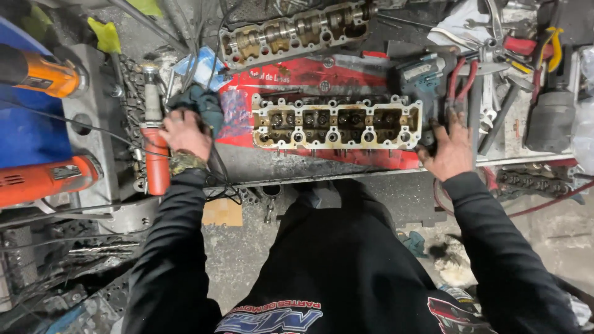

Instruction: The person uses a power impact wrench to remove bolts from a cylinder head on a workbench. They then lift the head cover to reveal the camshaft and proceed to remove the camshaft and other internal components by hand, placing them on the bench.

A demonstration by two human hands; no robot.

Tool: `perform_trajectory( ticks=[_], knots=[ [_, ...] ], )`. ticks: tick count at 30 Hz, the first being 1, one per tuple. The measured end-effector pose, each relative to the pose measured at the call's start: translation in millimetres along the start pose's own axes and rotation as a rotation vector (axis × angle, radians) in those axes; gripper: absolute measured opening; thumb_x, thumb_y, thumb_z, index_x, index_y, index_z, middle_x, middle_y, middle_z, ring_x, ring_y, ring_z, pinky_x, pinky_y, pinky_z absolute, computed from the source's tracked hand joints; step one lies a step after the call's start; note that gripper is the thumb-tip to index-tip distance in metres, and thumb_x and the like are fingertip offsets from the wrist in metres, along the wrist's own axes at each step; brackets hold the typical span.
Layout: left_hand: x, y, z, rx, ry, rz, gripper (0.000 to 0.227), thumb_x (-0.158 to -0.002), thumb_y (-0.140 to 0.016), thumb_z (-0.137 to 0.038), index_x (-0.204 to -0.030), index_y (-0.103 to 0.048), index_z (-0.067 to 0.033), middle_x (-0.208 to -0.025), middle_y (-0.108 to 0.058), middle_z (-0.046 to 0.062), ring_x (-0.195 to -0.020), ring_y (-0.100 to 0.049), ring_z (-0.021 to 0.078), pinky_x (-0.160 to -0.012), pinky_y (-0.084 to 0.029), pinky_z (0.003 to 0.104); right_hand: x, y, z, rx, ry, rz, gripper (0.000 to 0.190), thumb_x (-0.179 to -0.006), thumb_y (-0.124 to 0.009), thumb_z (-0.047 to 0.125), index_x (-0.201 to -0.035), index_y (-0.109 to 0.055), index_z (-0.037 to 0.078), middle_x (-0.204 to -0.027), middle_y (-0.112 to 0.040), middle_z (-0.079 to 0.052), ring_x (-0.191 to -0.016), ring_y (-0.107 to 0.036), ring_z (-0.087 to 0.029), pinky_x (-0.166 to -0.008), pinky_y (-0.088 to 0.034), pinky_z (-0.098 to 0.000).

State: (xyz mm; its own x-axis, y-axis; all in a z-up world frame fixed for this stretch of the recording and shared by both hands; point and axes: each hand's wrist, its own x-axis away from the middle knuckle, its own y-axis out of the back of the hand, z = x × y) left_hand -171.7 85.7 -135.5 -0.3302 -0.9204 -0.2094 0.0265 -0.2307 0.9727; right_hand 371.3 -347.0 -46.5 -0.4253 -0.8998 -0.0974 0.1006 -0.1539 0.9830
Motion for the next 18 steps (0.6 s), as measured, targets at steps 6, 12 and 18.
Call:
perform_trajectory(
  ticks=[6, 12, 18],
  knots=[
    [27, 125, -94, 0.843, -0.367, 0.662, 0.161, -0.055, -0.105, -0.044, -0.167, 0.001, 0.0011, -0.175, -0.004, 0.034, -0.164, -0.007, 0.0509, -0.128, -0.02, 0.068, -37, 61, 46, -0.39, 0.099, 0.195, 0.122, -0.064, -0.095, 0.031, -0.16, -0.038, -0.017, -0.15, -0.052, -0.04, -0.132, -0.058, -0.051, -0.109, -0.049, -0.051],
    [17, 123, -116, 1.118, -0.392, 0.557, 0.146, -0.059, -0.102, -0.033, -0.169, -0.01, -0.0029, -0.169, -0.032, 0.032, -0.152, -0.044, 0.0443, -0.124, -0.04, 0.049, -64, 43, 27, -0.449, 0.232, 0.27, 0.147, -0.049, -0.088, 0.056, -0.165, -0.028, -0.014, -0.145, -0.051, -0.039, -0.121, -0.054, -0.051, -0.109, -0.043, -0.0568],
    [25, 124, -122, 1.233, -0.425, 0.445, 0.132, -0.067, -0.1, -0.033, -0.165, -0.019, 0.0, -0.156, -0.053, 0.028, -0.132, -0.066, 0.0416, -0.107, -0.057, 0.051, -66, 25, 33, -0.57, 0.0, 0.429, 0.144, -0.054, -0.092, 0.018, -0.167, -0.008, -0.01, -0.139, -0.055, -0.036, -0.113, -0.068, -0.045, -0.093, -0.057, -0.0466]
  ],
)
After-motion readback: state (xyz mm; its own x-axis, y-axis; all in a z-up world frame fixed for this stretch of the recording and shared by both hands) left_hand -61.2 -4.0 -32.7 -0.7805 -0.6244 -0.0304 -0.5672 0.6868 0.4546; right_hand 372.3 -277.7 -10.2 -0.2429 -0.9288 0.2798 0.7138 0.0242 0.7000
